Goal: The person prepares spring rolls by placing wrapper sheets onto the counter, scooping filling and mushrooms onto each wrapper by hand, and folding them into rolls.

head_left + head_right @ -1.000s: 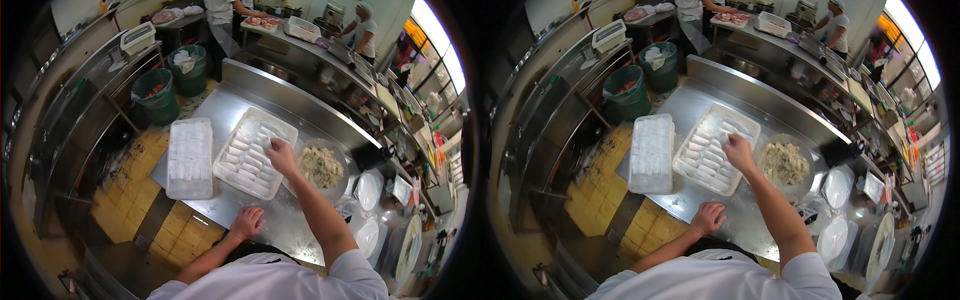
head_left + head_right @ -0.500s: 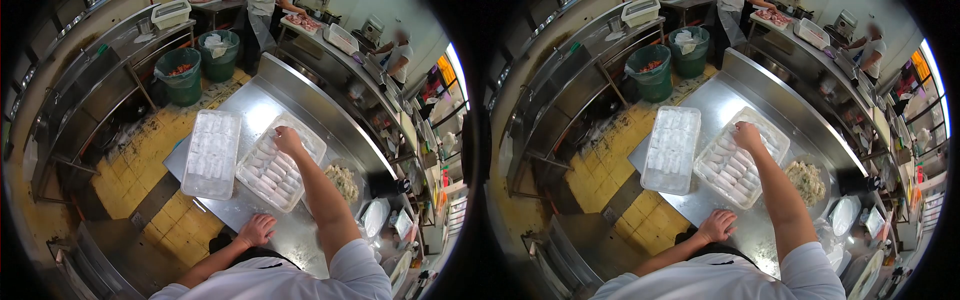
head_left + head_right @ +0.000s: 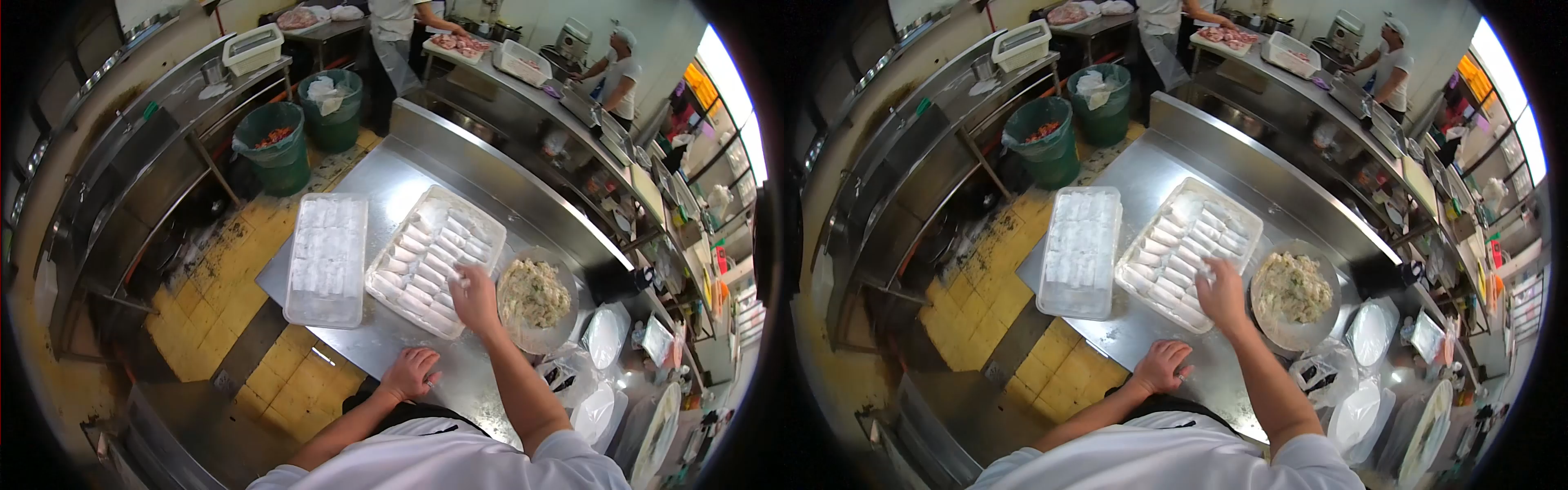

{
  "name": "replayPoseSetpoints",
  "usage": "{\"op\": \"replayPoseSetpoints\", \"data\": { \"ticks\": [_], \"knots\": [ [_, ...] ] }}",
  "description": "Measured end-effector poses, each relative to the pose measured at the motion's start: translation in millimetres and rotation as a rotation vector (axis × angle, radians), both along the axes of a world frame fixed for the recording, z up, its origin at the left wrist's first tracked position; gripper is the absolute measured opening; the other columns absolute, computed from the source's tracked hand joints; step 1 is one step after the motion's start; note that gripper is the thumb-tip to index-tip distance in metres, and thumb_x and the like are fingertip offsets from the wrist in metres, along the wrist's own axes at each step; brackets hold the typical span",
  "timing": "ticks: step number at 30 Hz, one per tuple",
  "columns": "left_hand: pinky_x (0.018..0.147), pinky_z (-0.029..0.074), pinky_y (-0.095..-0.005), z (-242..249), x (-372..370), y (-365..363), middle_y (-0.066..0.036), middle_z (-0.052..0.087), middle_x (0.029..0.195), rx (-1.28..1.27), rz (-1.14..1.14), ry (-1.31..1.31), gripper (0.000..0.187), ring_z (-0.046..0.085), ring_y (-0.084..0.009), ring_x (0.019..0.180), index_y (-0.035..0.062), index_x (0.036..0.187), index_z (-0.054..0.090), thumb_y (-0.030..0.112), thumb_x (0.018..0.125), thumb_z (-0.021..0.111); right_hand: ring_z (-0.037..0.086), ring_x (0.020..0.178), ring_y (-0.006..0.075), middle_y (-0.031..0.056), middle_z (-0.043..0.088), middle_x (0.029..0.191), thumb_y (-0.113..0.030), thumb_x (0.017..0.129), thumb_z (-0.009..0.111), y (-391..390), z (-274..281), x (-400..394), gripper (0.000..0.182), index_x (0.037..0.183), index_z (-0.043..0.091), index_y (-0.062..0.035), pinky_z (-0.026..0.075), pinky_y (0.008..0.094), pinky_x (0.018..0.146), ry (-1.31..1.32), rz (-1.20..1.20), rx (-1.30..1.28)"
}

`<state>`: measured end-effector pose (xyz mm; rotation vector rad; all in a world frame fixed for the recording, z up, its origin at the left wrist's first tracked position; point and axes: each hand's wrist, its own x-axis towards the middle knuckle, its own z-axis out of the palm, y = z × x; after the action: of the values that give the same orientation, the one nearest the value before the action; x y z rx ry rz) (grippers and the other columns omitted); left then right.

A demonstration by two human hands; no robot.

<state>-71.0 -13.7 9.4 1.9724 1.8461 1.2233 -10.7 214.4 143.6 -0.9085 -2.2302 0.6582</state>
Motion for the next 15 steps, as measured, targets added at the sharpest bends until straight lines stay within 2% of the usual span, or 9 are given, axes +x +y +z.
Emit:
{"op": "replayPoseSetpoints", "data": {
  "ticks": [2, 4, 7, 8, 10, 13, 15],
  "knots": [
    [0.109, 0.05, -0.0492, -2.5, 2.1, 1.1, -0.012, 0.072, 0.129, 0.002, -0.001, 0.015, 0.045, 0.067, -0.0317, 0.121, 0.0063, 0.128, 0.071, 0.028, 0.089, 0.08, 0.074, 0.089, 0.0353, 0.0218, 0.074, 0.108, -0.009, 0.089, 0.078, -51.2, 7.3, 53.4, 0.035, 0.122, 0.076, -0.0002, 0.059, 0.0457, 0.08, -0.102, -0.081, -0.265],
    [0.109, 0.049, -0.0499, -1.8, 1.3, 4.0, -0.012, 0.072, 0.129, -0.017, -0.008, 0.053, 0.043, 0.067, -0.0327, 0.123, 0.0062, 0.127, 0.071, 0.029, 0.091, 0.079, 0.076, 0.09, 0.031, 0.0212, 0.076, 0.114, -0.009, 0.089, 0.077, -93.0, -14.4, 107.4, 0.034, 0.122, 0.077, 0.0, 0.061, 0.0424, 0.08, -0.041, -0.1, -0.357],
    [0.109, 0.049, -0.0508, -0.3, 5.2, 3.0, -0.012, 0.072, 0.128, -0.029, -0.024, 0.078, 0.041, 0.066, -0.0336, 0.123, 0.0064, 0.126, 0.071, 0.029, 0.092, 0.078, 0.078, 0.094, 0.0313, 0.0214, 0.076, 0.12, -0.009, 0.089, 0.075, -146.0, -38.1, 174.3, 0.035, 0.123, 0.077, 0.0001, 0.063, 0.0418, 0.082, -0.094, -0.215, -0.487],
    [0.109, 0.049, -0.0511, 0.0, 6.1, 4.1, -0.012, 0.072, 0.127, -0.028, -0.019, 0.085, 0.041, 0.066, -0.0339, 0.123, 0.0065, 0.125, 0.072, 0.029, 0.091, 0.078, 0.078, 0.094, 0.0287, 0.02, 0.077, 0.119, -0.01, 0.091, 0.076, -159.2, -46.7, 192.4, 0.036, 0.125, 0.076, 0.0004, 0.063, 0.0406, 0.08, -0.085, -0.259, -0.513],
    [0.11, 0.048, -0.0514, -0.4, 8.0, 4.2, -0.012, 0.072, 0.128, -0.019, -0.026, 0.1, 0.041, 0.066, -0.0346, 0.123, 0.0067, 0.125, 0.072, 0.028, 0.091, 0.079, 0.077, 0.093, 0.0235, 0.0172, 0.077, 0.119, -0.013, 0.094, 0.076, -179.7, -55.8, 217.9, 0.037, 0.128, 0.075, 0.001, 0.062, 0.0383, 0.076, -0.063, -0.326, -0.566],
    [0.11, 0.046, -0.0516, -4.1, 7.4, 5.1, -0.011, 0.072, 0.128, -0.019, -0.046, 0.129, 0.04, 0.065, -0.0356, 0.122, 0.0071, 0.125, 0.071, 0.026, 0.09, 0.079, 0.076, 0.092, 0.0204, 0.0137, 0.078, 0.117, -0.012, 0.094, 0.076, -194.1, -42.9, 236.9, 0.044, 0.136, 0.072, -0.0004, 0.062, 0.0371, 0.076, 0.061, -0.47, -0.866],
    [0.11, 0.046, -0.0517, -5.5, 7.5, 5.0, -0.011, 0.072, 0.128, -0.01, -0.058, 0.145, 0.04, 0.064, -0.0354, 0.123, 0.0072, 0.125, 0.071, 0.025, 0.09, 0.079, 0.075, 0.092, 0.0194, 0.0116, 0.079, 0.114, -0.012, 0.094, 0.077, -181.9, -55.1, 241.6, 0.051, 0.143, 0.067, -0.0015, 0.061, 0.0363, 0.077, 0.153, -0.421, -0.824]
  ]
}}
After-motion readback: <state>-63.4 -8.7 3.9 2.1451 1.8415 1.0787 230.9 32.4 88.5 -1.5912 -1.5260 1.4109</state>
